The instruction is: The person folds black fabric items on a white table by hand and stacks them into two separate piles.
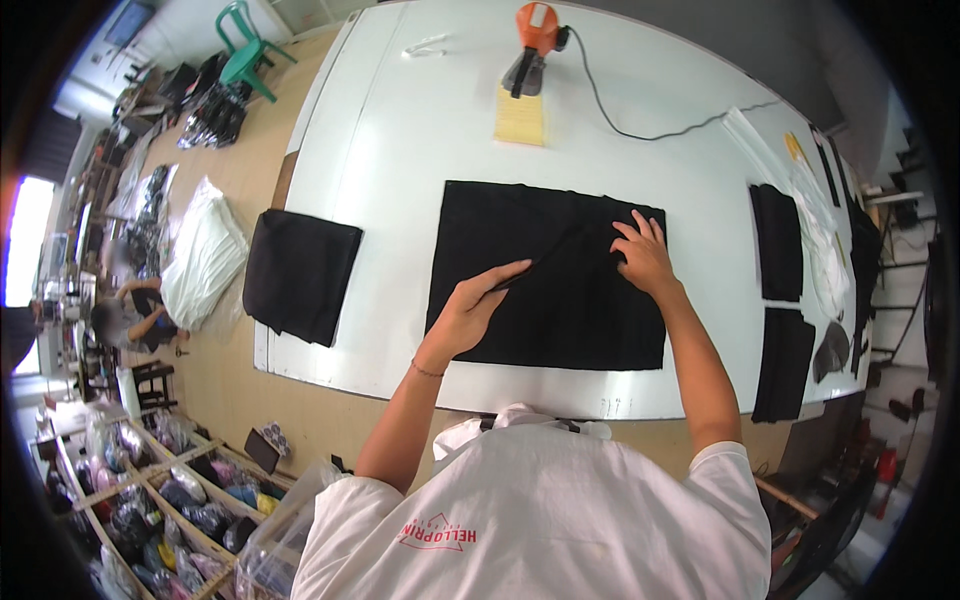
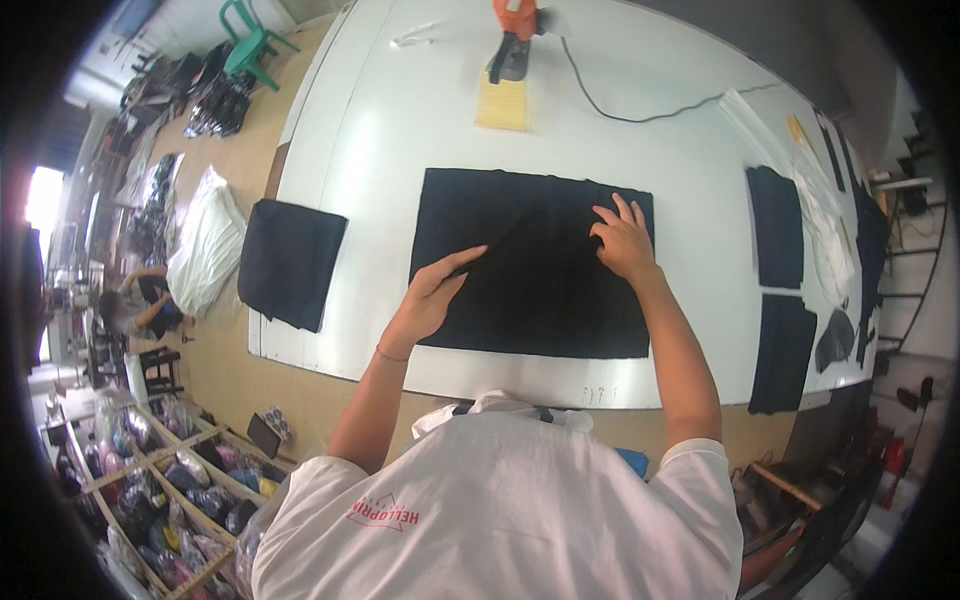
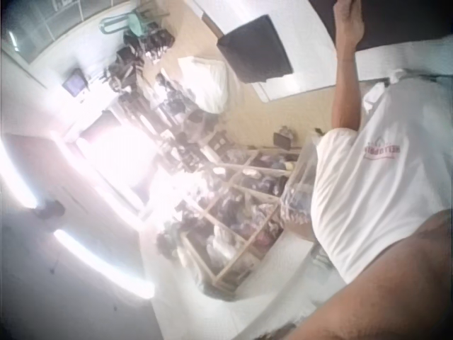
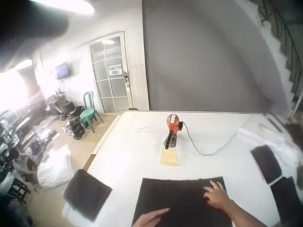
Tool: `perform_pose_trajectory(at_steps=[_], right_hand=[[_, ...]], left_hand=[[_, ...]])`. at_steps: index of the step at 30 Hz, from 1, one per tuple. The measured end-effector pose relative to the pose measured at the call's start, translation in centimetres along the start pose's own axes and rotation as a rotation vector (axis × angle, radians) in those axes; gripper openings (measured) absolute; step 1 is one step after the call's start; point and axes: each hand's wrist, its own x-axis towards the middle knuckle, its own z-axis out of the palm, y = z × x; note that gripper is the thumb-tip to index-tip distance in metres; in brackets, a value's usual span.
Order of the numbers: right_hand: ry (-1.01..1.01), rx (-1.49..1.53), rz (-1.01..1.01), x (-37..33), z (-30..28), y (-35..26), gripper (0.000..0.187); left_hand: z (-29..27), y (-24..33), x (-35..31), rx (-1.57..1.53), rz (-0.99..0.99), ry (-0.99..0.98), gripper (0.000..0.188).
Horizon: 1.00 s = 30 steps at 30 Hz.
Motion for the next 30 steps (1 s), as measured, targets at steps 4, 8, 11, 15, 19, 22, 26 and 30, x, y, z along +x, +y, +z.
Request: perform_pose_trajectory(at_steps=[4,8,11,15,19,22,26,30], right_hand=[[0.121,-0.129,0.014,-7.4,-4.6,-1.5,0.013],[-0.111,-0.035,0.173,-17.7,-9.0,-5.9,0.007],[-0.376,0.156,0.224,-25.6,-9.6,-9.6,0.013],[-0.524,0.327,0.220,-32.8,-5.8,-13.9,0.023],[-0.636,0.345,0.178,-37.0,4.6,-14.8,0.029],[-0.605,0.408,0.233,-35.9,8.2,-14.1,0.031],[-0.344,0.721,0.277,-29.0,9.2,-10.1,0.029],[0.079,0.734,0.317,-16.6,6.8,-4.4,0.027]], left_hand=[[-1.5,3.9,-4.2,-0.227,-0.448,-0.122,0.035],[-3.8,5.0,-10.5,-0.337,-0.617,-0.166,0.031],[-4.6,4.6,-16.5,-0.418,-0.620,-0.213,0.028],[-3.4,4.1,-22.2,-0.231,-0.610,-0.396,0.030],[-1.6,-2.2,-30.0,0.070,-0.981,-0.513,0.037],[0.0,-3.4,-31.6,0.350,-0.702,-0.544,0.039],[1.2,-4.1,-24.6,0.266,-0.556,-0.286,0.036],[1.3,-6.3,-12.2,0.348,-0.286,-0.129,0.030]])
